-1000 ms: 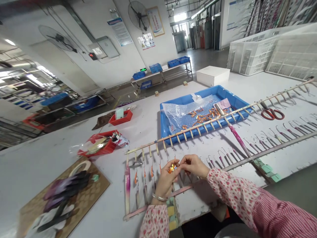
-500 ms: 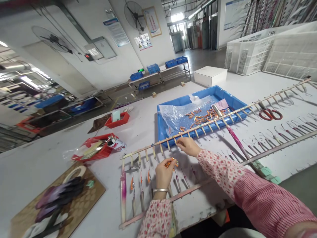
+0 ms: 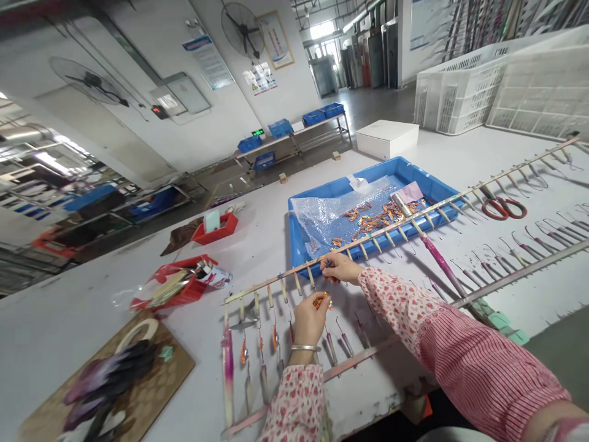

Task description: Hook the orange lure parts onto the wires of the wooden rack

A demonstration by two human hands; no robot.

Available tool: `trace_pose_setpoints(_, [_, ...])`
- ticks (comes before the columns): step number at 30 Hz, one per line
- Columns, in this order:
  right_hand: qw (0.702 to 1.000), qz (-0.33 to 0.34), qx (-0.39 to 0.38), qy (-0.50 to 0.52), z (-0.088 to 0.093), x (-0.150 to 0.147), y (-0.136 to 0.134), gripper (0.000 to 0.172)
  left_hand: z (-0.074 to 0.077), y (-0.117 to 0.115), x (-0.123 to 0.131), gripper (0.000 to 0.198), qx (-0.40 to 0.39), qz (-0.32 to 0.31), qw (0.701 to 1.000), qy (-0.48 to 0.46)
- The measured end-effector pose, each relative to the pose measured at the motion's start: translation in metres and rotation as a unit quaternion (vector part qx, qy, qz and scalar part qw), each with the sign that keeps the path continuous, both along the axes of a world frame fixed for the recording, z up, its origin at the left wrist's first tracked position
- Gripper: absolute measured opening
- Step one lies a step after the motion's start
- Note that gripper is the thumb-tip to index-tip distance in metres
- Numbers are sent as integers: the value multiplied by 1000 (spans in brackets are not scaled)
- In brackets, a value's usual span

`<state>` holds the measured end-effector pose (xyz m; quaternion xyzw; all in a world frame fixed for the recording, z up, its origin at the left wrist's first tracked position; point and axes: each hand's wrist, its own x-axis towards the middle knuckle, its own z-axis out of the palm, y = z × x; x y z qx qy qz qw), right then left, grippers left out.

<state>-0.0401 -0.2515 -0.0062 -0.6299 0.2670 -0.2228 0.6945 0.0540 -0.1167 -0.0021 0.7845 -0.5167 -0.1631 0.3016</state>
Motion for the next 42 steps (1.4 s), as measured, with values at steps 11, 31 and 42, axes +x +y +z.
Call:
trace_pose_setpoints(11, [986, -34, -158, 44, 2, -11, 9, 18, 3, 4, -3, 25, 13, -69, 997, -30])
trace_pose_setpoints(31, [970, -26, -201, 137, -44, -63, 118, 6, 11, 21, 3, 29, 45, -138, 989, -9])
trace_pose_setpoints(42, [932, -59, -292, 207, -51, -58, 124, 17, 18, 21, -10, 30, 40, -147, 988, -12])
